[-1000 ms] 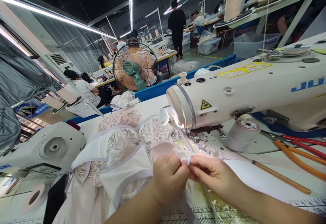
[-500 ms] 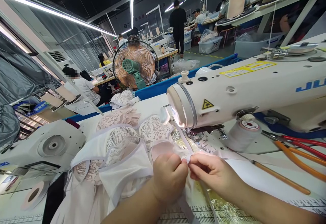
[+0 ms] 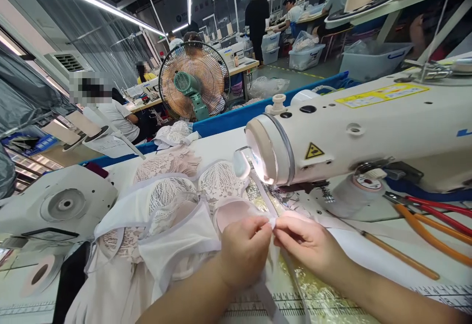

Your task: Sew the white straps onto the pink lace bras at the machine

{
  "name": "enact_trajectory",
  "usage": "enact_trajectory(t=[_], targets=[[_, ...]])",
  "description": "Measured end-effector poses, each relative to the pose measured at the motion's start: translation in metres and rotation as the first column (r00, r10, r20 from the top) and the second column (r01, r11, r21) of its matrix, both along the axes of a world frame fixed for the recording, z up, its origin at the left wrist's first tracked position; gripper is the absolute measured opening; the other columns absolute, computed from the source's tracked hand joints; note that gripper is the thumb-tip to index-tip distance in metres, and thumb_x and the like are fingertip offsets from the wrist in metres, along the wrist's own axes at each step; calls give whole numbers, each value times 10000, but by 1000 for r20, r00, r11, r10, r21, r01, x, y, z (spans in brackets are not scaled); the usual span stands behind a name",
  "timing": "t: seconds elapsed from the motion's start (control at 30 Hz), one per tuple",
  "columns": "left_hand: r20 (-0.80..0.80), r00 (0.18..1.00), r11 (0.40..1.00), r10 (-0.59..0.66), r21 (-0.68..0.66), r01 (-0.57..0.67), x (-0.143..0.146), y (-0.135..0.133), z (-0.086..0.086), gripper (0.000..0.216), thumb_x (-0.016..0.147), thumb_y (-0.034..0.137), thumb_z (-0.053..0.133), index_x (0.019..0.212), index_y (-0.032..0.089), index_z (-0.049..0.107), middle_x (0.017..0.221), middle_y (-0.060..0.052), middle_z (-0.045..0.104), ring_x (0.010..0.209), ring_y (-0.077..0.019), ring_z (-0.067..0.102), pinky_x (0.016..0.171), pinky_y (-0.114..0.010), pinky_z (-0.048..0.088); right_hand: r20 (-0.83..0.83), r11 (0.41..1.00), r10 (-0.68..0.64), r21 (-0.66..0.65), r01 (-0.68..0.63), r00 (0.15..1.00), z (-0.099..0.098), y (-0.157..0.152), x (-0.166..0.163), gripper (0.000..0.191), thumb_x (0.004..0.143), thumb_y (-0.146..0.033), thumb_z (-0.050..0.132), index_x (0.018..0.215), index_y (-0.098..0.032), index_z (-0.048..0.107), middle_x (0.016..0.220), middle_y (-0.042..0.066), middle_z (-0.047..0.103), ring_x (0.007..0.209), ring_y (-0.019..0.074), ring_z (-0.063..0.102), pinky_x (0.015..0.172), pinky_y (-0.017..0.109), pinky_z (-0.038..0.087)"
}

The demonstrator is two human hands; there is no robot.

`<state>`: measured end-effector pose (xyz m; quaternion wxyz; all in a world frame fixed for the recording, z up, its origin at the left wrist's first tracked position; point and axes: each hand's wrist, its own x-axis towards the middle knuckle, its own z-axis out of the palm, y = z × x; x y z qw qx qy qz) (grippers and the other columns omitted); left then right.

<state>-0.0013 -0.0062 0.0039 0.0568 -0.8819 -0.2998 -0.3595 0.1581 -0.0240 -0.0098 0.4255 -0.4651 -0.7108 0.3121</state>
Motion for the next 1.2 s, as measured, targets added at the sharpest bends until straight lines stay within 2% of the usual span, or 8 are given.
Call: enact_trajectory(t=[0.13, 0.27, 0.63, 1.2], targets=[[51, 997, 995, -59, -81, 63, -2, 3, -3, 234, 844, 135, 359, 908, 172, 581, 796, -64, 653, 710, -126, 615, 612, -222, 513, 20, 994, 27, 106, -29, 999, -2, 2, 1, 214, 853, -166, 419, 685, -195, 548, 631, 0, 506, 596, 124, 506, 530, 227, 417], [131, 988, 994, -82, -58, 91, -4, 5, -7, 205, 812, 114, 415, 953, 160, 556, 867, -85, 665, 793, -149, 629, 650, -252, 536, 28, 991, 38, 128, -41, 999, -4, 4, 0, 197, 854, -147, 432, 707, -197, 554, 632, -3, 498, 589, 120, 502, 528, 224, 417], [230, 964, 988, -130, -52, 146, -6, 10, -8, 194, 771, 92, 466, 947, 110, 544, 891, -124, 662, 806, -179, 628, 651, -282, 549, 12, 993, 58, 100, -59, 998, -11, 8, -1, 149, 857, -137, 451, 781, -201, 562, 657, -5, 501, 606, 119, 505, 538, 226, 421], [253, 960, 986, -117, -85, 143, -9, 12, -8, 198, 813, 139, 419, 976, 144, 532, 903, -108, 669, 860, -168, 637, 703, -286, 553, 20, 993, 97, 70, -99, 995, -5, 9, -2, 169, 862, -164, 428, 745, -208, 542, 645, 2, 494, 590, 134, 506, 522, 245, 449]])
